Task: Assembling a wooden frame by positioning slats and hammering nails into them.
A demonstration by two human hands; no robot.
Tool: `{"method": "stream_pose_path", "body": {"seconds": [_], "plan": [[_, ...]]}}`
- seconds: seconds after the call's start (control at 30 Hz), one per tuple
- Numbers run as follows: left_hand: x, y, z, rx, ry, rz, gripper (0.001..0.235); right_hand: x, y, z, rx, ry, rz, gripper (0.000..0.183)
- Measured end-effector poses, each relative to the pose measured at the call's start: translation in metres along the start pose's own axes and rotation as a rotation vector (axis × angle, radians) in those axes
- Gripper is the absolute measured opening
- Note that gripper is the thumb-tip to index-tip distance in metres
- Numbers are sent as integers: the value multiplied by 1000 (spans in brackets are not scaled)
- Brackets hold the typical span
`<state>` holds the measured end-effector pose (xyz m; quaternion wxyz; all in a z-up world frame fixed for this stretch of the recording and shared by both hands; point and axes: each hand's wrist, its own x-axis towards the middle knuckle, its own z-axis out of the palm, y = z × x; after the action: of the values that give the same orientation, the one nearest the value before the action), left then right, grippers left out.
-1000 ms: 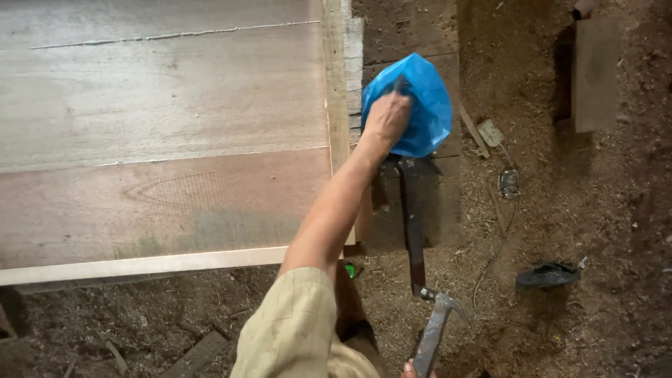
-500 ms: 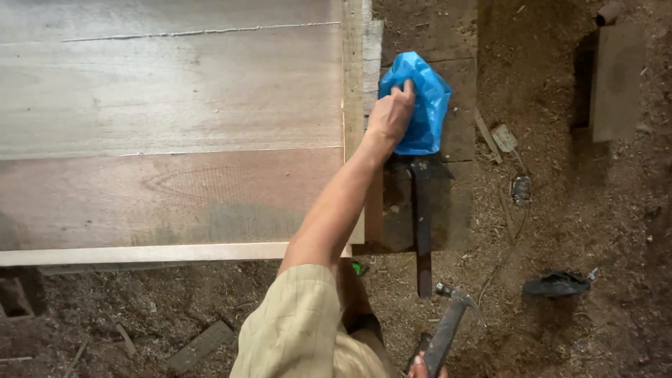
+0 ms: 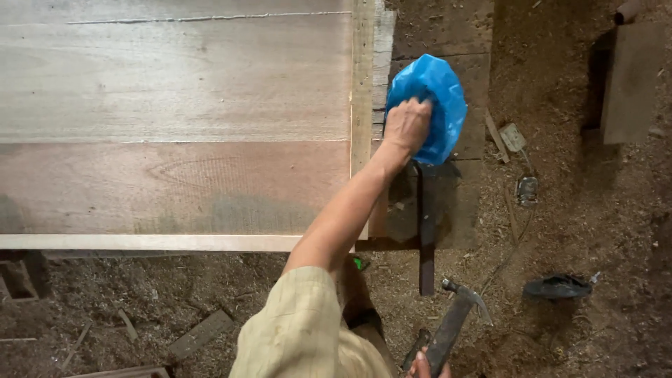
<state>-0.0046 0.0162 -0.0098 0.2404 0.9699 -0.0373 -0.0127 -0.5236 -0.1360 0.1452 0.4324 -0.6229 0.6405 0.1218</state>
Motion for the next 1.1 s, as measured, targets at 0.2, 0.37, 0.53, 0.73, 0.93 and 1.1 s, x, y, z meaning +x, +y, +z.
{"method": "stream_pose_path", "body": {"seconds": [0.2,0.37,0.53,0.73,0.93,1.1], "plan": [[-20,20,-116,-736,114,-301,17,-12,-52,1,-120,-11,151,34],[-66,-45,-172,-970,347,-409,14,-19,-55,0,-73,-44,-19,29],[-93,-135,-200,-510,232,-391,17,-3,-45,3,1,-152,-164,26],[-96,-165,-213,-652,93,-348,48,-63,-100,37,-186,5,-81,27],[-133,-144,-233,-965,99,-460,11,-48,-99,42,-470,-141,-537,29],[-178,-106,-250,-1124,-159,-500,38,-72,-121,67,-473,-161,-743,33]]}}
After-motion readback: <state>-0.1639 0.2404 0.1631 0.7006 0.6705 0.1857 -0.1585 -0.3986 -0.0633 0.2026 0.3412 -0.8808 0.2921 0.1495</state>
